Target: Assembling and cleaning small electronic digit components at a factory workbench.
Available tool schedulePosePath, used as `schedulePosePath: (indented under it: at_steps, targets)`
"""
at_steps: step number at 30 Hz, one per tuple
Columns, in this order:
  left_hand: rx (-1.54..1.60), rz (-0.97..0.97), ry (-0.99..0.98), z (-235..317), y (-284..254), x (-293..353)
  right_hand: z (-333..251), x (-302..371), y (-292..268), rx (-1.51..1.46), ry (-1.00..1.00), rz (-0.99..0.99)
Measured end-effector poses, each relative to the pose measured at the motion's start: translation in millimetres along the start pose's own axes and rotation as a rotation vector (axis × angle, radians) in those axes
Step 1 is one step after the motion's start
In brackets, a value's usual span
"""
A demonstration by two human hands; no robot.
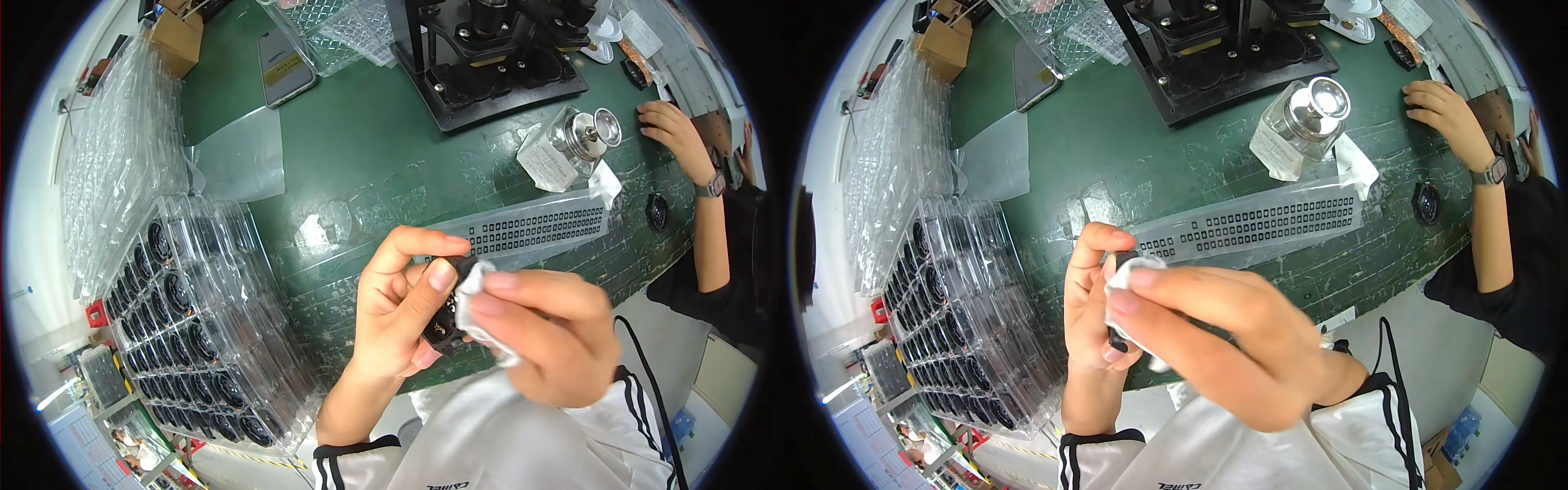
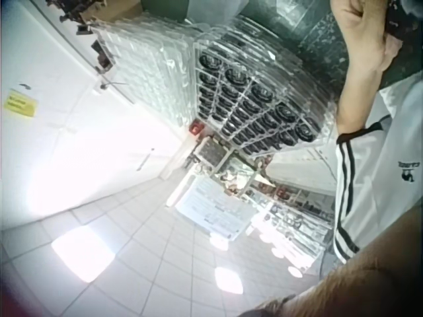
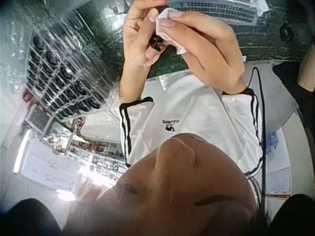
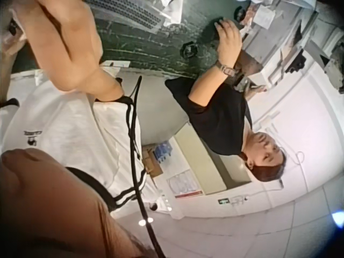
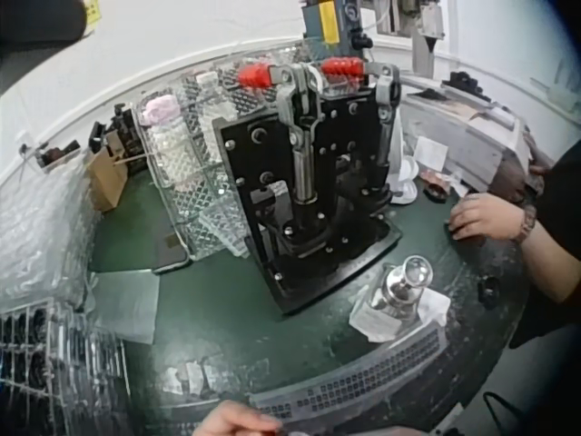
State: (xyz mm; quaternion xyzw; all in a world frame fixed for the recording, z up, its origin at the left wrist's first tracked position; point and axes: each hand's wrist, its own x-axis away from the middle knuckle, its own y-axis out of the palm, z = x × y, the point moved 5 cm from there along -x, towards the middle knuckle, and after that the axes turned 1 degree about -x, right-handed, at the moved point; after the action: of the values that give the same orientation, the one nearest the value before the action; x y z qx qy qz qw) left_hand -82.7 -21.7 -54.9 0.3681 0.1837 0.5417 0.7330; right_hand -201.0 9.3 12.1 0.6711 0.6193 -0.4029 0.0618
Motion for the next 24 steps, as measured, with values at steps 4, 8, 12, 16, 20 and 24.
schedulePosePath:
  at_steps: [4, 8, 12, 16, 20, 24]
  targets:
    - [-0.132, 0.206, -0.001, 2, -1, -2, 3, 9, 6, 0.034, -0.092, -0.017]
    - [-0.197, 0.327, -0.052, -2, -14, 6, 10, 17, 7, -0.017, -0.082, 0.002]
    - [-0.329, 0.545, 0.046, -5, -27, 6, 17, 38, -5, 0.12, -0.158, 0.049]
    - [-0.582, 0.271, 0.26, 39, -26, 6, 50, 58, -50, -0.027, 0.175, 0.03]
    - [-1.379, 0.454, 0.443, 66, -56, -4, 99, 82, -140, 0.411, 0.398, 0.222]
    - [-1.591, 0.467, 0.192, 61, -69, -14, 124, 102, -194, 0.588, 0.577, 0.322]
